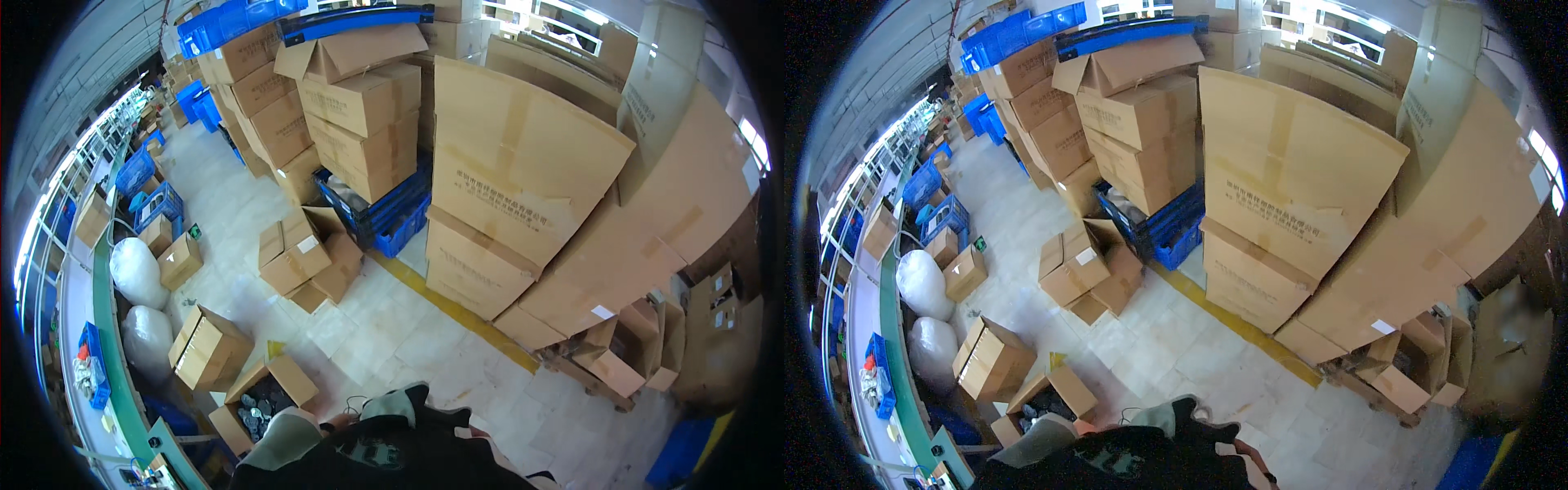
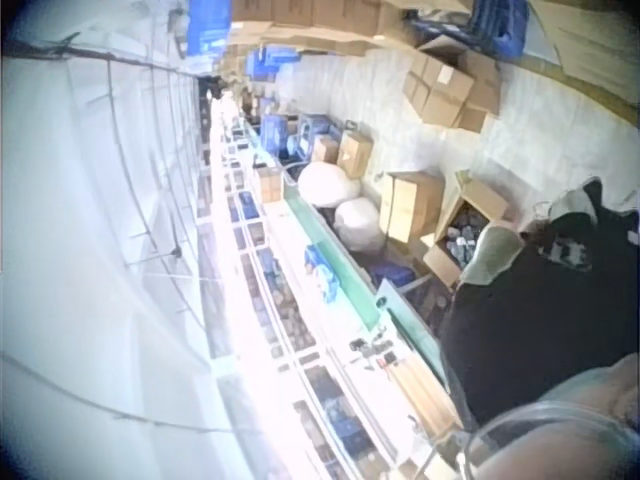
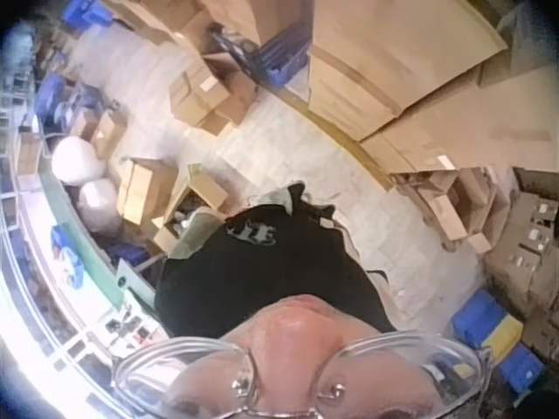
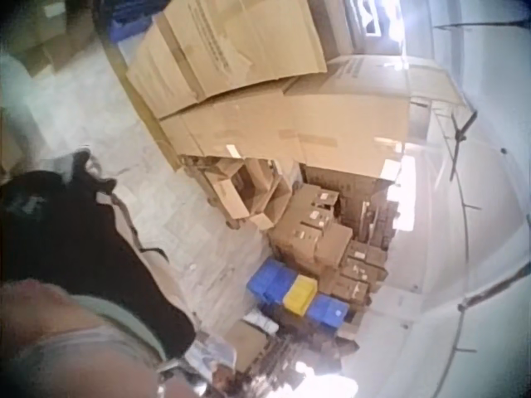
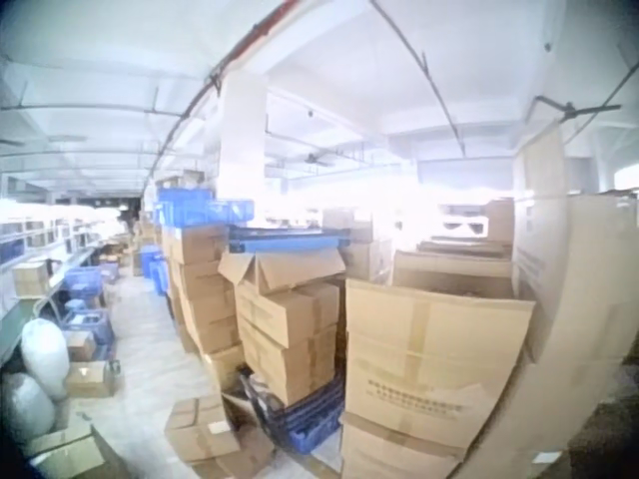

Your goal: The person is using a pneumatic press machine to join plastic components for what appears to be electronic mouse casings.

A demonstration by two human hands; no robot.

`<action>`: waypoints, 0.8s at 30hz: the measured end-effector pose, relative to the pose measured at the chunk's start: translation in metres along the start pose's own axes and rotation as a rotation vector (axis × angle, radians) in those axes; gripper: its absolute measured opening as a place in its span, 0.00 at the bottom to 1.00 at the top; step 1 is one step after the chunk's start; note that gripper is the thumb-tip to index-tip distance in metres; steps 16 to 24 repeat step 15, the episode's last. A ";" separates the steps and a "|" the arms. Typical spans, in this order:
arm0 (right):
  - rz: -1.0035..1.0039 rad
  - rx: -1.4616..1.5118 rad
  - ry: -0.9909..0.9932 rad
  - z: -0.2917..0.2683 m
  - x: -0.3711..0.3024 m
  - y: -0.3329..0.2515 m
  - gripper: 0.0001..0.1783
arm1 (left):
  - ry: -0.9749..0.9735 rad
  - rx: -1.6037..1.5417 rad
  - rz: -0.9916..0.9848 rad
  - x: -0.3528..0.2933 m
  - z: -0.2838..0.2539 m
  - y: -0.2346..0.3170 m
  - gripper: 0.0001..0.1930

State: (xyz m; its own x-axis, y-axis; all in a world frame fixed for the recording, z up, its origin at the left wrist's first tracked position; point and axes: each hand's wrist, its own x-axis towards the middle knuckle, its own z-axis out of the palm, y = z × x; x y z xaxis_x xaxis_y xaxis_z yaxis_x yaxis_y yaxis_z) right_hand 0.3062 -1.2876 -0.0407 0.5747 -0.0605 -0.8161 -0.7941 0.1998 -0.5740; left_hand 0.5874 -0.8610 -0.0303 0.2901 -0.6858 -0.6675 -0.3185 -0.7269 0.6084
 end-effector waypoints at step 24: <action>-1.443 0.483 1.032 0.014 -0.379 -0.362 0.11 | 0.028 -0.128 -0.044 -0.014 -0.012 -0.013 0.15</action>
